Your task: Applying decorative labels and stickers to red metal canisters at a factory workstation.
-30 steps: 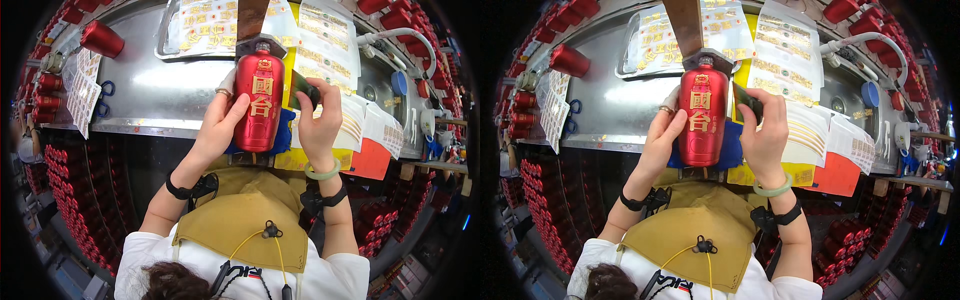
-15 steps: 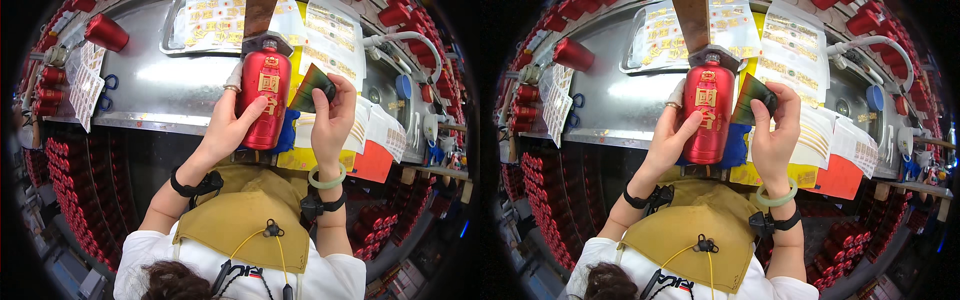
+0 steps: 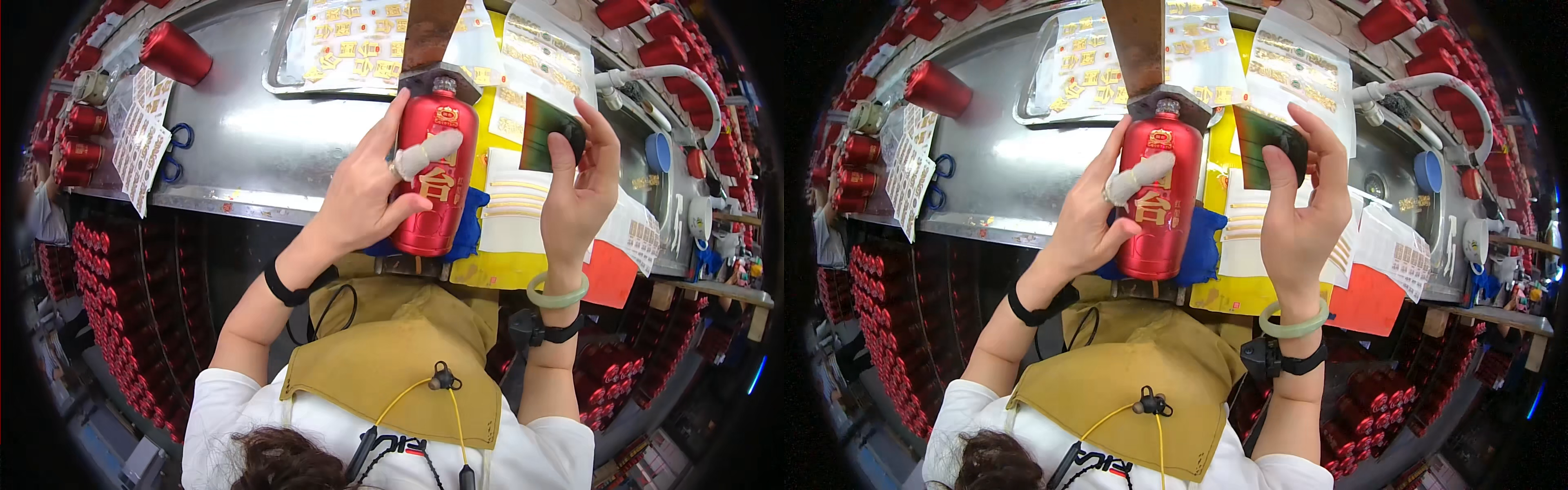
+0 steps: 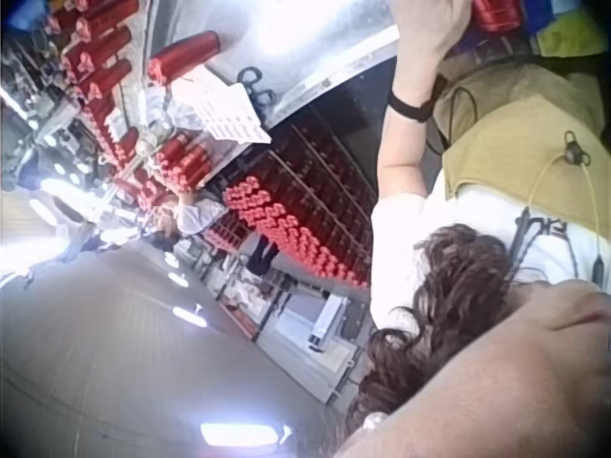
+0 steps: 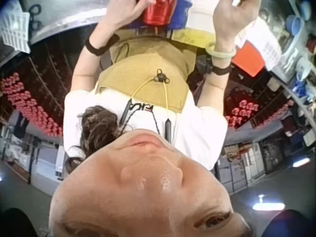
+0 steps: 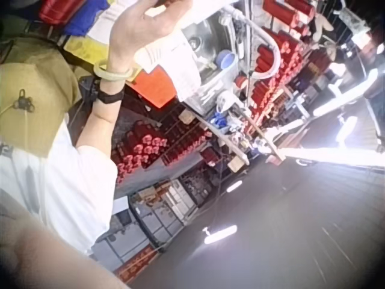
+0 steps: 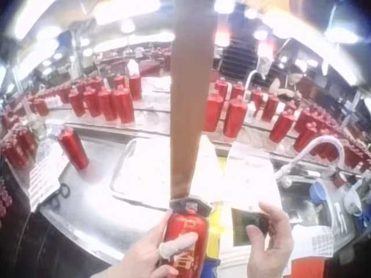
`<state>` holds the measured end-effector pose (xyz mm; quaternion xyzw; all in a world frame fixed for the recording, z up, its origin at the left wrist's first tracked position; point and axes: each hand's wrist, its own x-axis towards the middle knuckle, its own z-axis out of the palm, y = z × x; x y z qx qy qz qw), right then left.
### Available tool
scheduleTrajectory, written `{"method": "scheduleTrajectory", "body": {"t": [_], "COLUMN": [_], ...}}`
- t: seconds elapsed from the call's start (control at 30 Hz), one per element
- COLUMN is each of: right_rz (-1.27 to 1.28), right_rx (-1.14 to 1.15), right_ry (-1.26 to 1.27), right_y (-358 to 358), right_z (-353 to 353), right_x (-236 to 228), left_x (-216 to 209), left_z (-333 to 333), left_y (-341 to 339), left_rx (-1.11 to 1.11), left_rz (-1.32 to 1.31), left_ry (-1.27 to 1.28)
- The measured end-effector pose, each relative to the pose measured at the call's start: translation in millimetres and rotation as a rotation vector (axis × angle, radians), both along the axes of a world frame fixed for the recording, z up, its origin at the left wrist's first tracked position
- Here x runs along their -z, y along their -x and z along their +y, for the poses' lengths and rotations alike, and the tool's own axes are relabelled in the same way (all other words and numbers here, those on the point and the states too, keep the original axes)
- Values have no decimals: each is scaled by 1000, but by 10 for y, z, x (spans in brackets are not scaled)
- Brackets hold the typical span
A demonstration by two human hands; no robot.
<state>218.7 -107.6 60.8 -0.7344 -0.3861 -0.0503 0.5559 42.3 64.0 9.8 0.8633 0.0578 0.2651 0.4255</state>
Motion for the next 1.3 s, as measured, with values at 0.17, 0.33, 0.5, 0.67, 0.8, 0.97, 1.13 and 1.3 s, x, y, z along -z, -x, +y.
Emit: {"method": "scheduleTrajectory", "body": {"t": [0.17, 0.33, 0.5, 0.67, 0.8, 0.97, 1.13, 1.3], "right_rz": [-48, -1, -10, -375, -776, -637, -900, -624], "right_rx": [55, 43, 15, -67, -439, -622, -381, -827], "right_ry": [9, -40, -3, 51, 241, 353, 180, 95], "right_y": [11, 8, 4, 4, 253, 282, -158, 384], "right_z": [19, 62, 93, 369, 355, 569, 662, 168], "right_x": [24, 18, -45, -230, -111, -116, -82, 83], "left_x": [-112, -110, -129, -61, 8, -63, -86, -57], "left_z": [164, 375, 423, 484, 488, 337, 291, 83], "left_y": [-71, -120, -326, -415, -289, -127, -23, 52], "left_rx": [74, 139, 69, 50, -147, -210, -213, -125], "left_rz": [102, 136, -4, -60, -176, -136, -37, 106], "left_ry": [-297, -332, -311, -199, 109, 486, 672, 998]}}
